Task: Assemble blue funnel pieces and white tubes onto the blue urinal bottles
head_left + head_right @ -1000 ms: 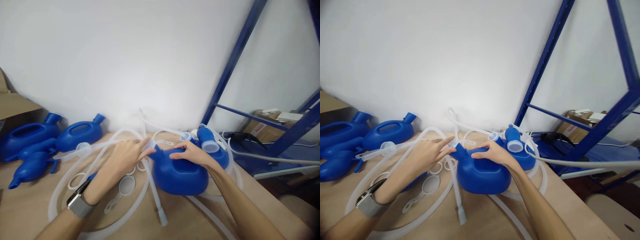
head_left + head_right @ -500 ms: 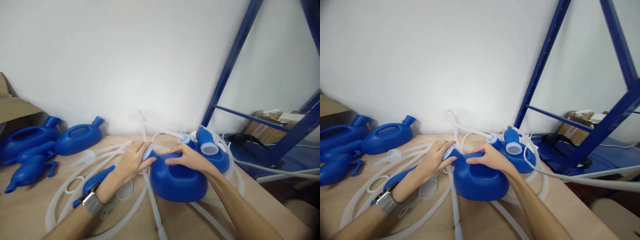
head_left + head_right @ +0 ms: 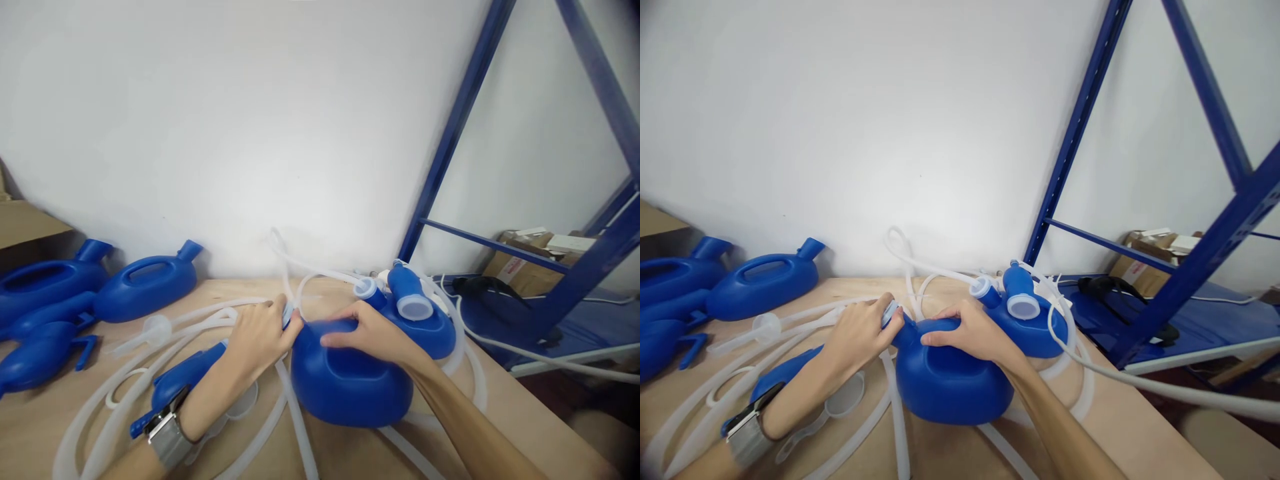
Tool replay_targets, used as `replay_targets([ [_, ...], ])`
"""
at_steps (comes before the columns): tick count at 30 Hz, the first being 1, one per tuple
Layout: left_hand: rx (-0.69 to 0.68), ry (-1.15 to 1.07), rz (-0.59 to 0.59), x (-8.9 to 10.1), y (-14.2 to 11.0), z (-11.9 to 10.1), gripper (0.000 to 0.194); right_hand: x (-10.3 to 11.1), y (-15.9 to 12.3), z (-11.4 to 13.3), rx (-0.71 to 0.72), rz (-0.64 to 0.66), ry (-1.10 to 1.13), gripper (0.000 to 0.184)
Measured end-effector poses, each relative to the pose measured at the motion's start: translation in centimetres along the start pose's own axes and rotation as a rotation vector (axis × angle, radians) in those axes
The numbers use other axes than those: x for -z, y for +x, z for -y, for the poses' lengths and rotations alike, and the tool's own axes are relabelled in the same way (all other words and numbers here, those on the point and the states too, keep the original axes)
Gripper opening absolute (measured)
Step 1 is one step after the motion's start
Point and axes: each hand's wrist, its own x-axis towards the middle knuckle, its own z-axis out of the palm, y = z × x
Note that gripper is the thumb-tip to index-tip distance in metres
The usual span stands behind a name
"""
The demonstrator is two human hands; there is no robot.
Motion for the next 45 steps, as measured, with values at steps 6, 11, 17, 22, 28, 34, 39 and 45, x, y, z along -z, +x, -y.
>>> replay_targets([
  [6,0.047,0.081,0.002,0.1,-0.1,-0.2,0.047,-0.5,-0.3,0.3,-0.07,-0.009,-0.008,0.042],
  [11,0.007,0.058,0.011,-0.2,-0.3,0.3,0.041,-1.0,-0.6,0.3,-0.201,-0.064,-0.078,0.07],
  [17,-0.064,0.031,0.025,-0.1,0.0,0.2,0.041,-1.1,-0.5,-0.3,-0.247,-0.118,-0.046,0.073],
  [22,-0.138,-0.043,-0.005,-0.4,0.3,0.6,0.041,-0.8,-0.5,-0.3,-0.227,-0.044,0.014,0.055],
  [28,-0.27,-0.304,-0.118,-2.0,-0.1,1.9,0.055,-0.2,-0.4,0.4,-0.182,-0.011,0.017,0.058],
  [34,-0.275,-0.904,0.022,-2.2,-0.1,3.0,0.078,0.1,-0.8,0.3,-0.124,-0.006,-0.016,0.052],
  [39,0.216,-1.49,0.177,-2.3,1.8,1.8,0.1,-0.2,-0.9,0.4,-0.137,-0.023,-0.102,0.064],
  [45,0.258,-1.467,0.161,-2.2,2.7,1.3,0.079,-0.5,-0.8,0.9,-0.127,0.034,-0.101,0.055],
])
